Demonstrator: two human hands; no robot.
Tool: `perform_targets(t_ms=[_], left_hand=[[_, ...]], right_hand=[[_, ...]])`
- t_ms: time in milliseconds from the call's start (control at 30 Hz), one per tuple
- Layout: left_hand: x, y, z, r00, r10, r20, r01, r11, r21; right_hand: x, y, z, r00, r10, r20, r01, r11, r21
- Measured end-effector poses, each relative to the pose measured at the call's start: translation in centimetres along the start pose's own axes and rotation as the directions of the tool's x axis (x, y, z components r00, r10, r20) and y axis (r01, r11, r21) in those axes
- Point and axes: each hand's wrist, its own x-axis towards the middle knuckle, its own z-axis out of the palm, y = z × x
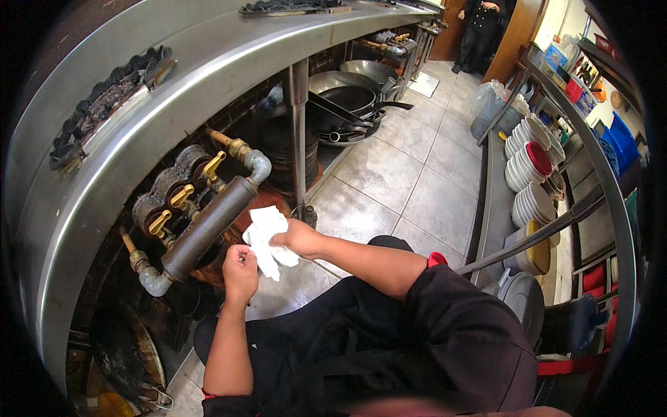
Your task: The person applies sealant to the threads of a gas pipe manifold with a cloth and then uses a wrench to tighten or adjust the connections located under a commercial stove.
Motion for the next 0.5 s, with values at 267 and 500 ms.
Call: perform_targets(t_ms=[267,500], left_hand=[[0.4,-1.0,0.4,1.000,-0.004,0.019,0.003,0.999,0.039],[0.6,-1.1,-0.3,0.982,-0.190,-0.002,0.185,0.957,-0.224]], right_hand=[[0.7,0.0,-0.8,0.995,-0.089,-0.048,0.091,0.995,0.032],[-0.3,-1.3,-1.4,0.998,0.045,-0.038,-0.034,0.965,0.261]])
